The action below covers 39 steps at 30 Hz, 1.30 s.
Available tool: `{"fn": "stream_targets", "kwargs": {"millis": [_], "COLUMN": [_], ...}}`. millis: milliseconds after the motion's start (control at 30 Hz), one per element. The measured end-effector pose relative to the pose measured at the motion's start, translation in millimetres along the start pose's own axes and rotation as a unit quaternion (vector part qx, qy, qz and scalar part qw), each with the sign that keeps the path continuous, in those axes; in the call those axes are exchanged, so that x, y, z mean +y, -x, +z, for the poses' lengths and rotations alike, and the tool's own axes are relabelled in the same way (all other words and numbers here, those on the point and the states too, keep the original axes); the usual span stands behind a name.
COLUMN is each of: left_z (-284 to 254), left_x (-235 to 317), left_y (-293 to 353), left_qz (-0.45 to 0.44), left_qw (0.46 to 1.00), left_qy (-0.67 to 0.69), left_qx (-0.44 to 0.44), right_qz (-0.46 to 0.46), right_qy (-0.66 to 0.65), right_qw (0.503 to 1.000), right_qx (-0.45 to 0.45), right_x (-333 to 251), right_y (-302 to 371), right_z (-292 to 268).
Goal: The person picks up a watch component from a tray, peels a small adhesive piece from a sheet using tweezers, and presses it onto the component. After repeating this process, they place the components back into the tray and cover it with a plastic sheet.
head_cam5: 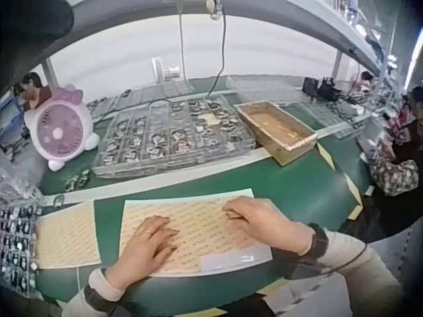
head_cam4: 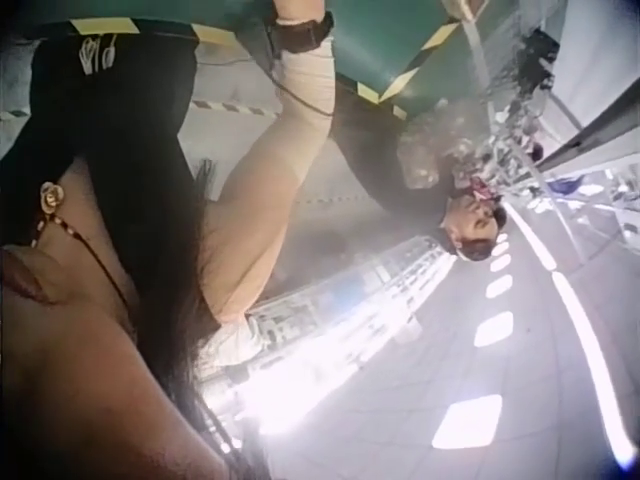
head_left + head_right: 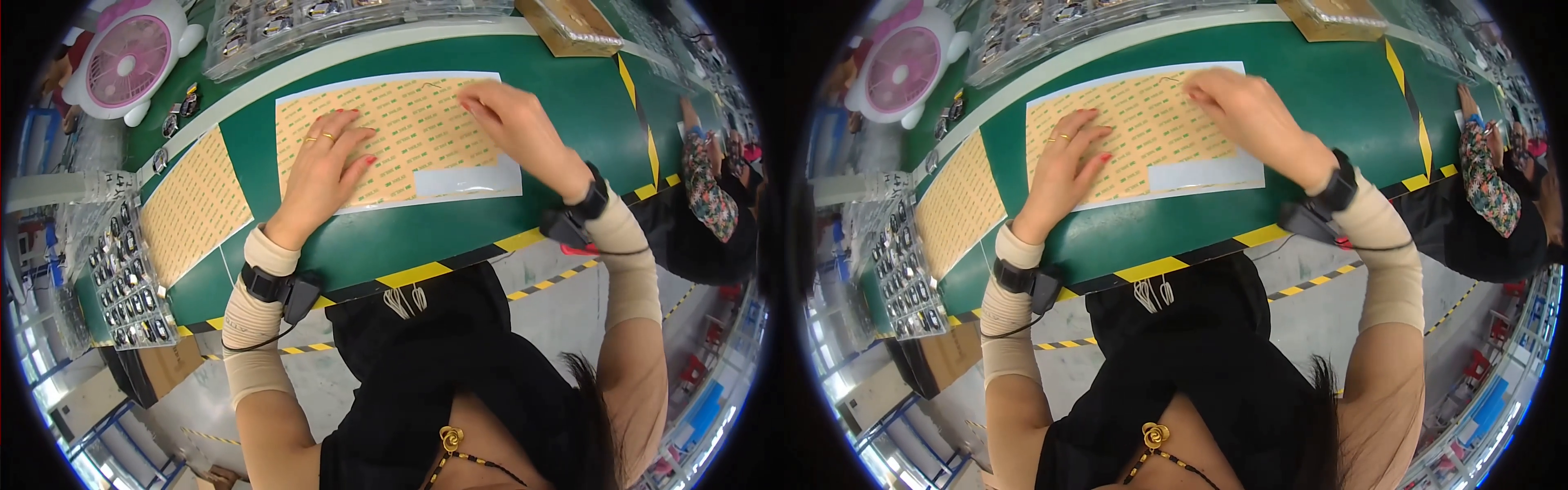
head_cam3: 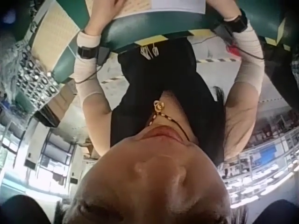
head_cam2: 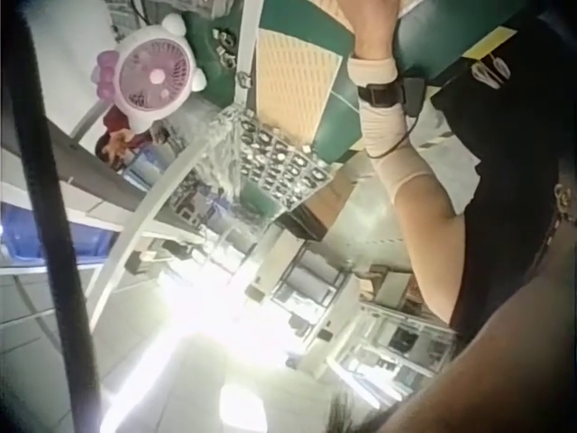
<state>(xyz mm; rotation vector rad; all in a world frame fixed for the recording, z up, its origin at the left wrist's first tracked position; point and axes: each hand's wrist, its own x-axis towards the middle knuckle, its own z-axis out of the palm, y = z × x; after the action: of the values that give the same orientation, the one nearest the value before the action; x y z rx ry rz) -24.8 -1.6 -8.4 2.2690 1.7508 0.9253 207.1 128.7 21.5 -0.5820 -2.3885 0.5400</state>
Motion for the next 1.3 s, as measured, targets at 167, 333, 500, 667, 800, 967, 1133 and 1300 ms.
{"fn": "stream_targets", "kwargs": {"millis": [167,333,500,667,800,967,1133,1300], "left_z": [7,2,5,10,12,-10,-26,-94], "left_x": [-3,-3,-4,-3,-1,-4,-11,-53], "left_y": [-7,-9,-3,-1,-5,13,-5,31], "left_qz": [0.005,0.015,-0.012,-0.001,0.003,-0.03,-0.09,-0.239], "left_qw": [1.0,1.0,0.997,0.996,0.997,0.993,0.98,0.91], "left_qy": [0.005,-0.014,-0.066,-0.078,-0.049,-0.058,-0.087,-0.223], "left_qx": [-0.003,0.012,0.023,0.046,0.061,0.094,0.156,0.255], "right_qz": [-0.004,-0.047,0.029,0.186,0.199,0.059,-0.067,-0.044], "right_qy": [0.063,0.11,0.147,0.362,0.486,0.265,0.097,0.04], "right_qw": [0.997,0.989,0.982,0.904,0.844,0.954,0.992,0.998], "right_qx": [-0.036,-0.082,0.118,0.13,0.108,0.124,-0.043,-0.032], "right_x": [42,47,91,183,227,95,36,25], "right_y": [-32,-47,-77,-91,-70,-74,-26,-26], "right_z": [28,32,-26,-127,-159,-49,15,29]}}
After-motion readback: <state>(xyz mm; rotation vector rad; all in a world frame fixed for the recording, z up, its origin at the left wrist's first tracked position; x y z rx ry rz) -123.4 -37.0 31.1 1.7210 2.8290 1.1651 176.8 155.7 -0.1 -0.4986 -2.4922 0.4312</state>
